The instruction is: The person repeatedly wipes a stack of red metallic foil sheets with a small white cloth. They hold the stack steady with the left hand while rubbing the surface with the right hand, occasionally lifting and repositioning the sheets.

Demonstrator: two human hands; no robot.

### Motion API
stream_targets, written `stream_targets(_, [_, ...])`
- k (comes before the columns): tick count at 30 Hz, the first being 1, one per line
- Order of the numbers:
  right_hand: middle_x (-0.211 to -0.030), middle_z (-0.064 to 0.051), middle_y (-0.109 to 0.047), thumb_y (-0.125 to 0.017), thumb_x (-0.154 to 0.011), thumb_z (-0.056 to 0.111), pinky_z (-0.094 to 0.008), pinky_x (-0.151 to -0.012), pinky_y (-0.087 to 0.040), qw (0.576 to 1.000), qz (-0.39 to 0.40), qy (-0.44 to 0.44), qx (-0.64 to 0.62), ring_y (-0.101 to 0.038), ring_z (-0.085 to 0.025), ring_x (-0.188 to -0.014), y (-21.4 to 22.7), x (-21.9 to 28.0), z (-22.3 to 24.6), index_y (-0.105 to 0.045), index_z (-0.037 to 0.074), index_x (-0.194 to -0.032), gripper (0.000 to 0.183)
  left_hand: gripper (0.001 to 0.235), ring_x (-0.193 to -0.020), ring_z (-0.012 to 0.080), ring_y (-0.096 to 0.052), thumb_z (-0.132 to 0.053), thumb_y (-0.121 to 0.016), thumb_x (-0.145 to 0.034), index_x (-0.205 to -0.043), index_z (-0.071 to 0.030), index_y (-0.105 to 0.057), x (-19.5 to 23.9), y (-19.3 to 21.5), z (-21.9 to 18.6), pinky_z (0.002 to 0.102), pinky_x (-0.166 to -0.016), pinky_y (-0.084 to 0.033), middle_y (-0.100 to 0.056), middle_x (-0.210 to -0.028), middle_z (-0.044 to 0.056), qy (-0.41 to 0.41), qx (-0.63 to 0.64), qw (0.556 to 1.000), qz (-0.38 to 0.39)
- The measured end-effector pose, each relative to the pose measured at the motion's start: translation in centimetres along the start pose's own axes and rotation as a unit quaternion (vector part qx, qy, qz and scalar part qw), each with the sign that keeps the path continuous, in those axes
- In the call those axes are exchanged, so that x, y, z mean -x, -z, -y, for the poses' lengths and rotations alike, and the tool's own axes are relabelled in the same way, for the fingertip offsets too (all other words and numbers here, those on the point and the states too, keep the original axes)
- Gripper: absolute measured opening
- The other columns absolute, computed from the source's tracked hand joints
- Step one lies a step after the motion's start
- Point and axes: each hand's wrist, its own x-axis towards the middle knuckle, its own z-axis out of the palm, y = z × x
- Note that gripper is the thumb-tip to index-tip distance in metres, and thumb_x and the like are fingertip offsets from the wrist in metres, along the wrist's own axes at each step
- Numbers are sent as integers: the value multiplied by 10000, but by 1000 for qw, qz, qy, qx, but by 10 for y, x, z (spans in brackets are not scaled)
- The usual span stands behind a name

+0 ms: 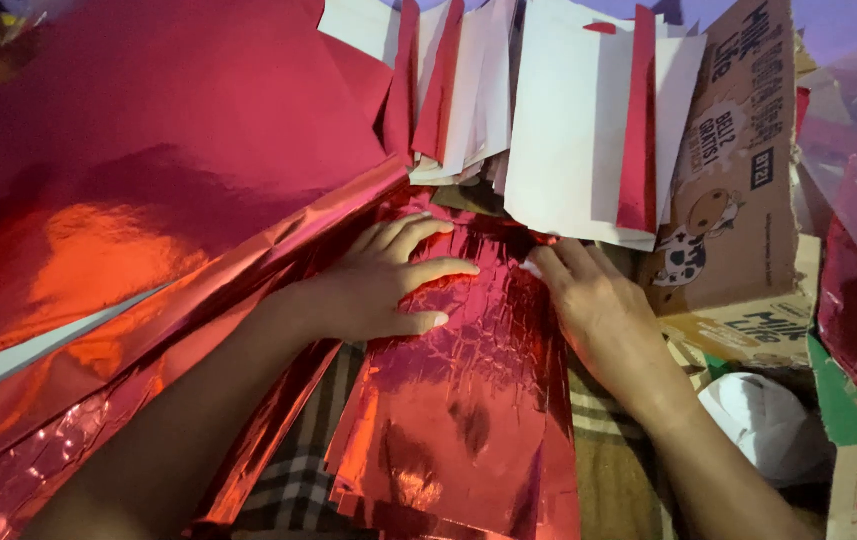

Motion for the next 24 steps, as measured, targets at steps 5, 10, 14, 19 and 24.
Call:
stream_targets(5, [-974, -113, -648, -619, -857, 74, -444, -692, -597, 982, 32, 85, -167, -689, -387, -938, 2, 5, 8, -625, 111, -1047, 193, 638, -1549, 423, -88, -544, -510, -972, -1552, -306, -395, 2, 2, -1, 601, -1213, -108, -181, -1630, 140, 9, -9, 1000, 1])
stream_targets(10, [-903, 30, -770, -766, -760, 1, -273, -684, -640, 887, 203, 213, -356, -782, -97, -741, 38, 26, 41, -715, 168, -1027, 319, 635, -1551, 379, -32, -476, -562, -912, -1526, -355, -458, 2, 14, -12, 625, -1195, -27, -138, -1674, 139, 47, 46, 998, 23])
stream_targets(14, [-968, 29, -731, -734, -854, 55, -290, -678, -574, 811, 318, 261, -416, -707, -122, -795, 43, 26, 44, -721, 167, -1062, 237, 627, -1548, 374, -40, -474, -595, -904, -1507, -363, -464, 2, 10, -8, 617, -1202, -42, -149, -1670, 109, 45, 49, 998, 13])
stream_targets(19, [-918, 12, -783, -714, -760, -97, -154, -624, -719, 928, 121, 119, -333, -780, -86, -729, 19, 8, 19, -749, 161, -1008, 360, 646, -1549, 403, -24, -414, -653, -881, -1486, -293, -464, 3, 10, -6, 637, -1203, -41, -148, -1664, 118, 45, 61, 997, 10])
stream_targets(24, [-1184, -163, -671, -684, -939, 81, -426, -928, -564, 973, -126, 98, -166, -647, -322, -1065, 1, -7, 27, -673, 0, -1247, 319, 717, -1529, 386, -112, -468, -660, -887, -1521, -249, -409, 3, 2, 2, 583, -1203, -111, -217, -1626, 130, 14, 48, 998, -29])
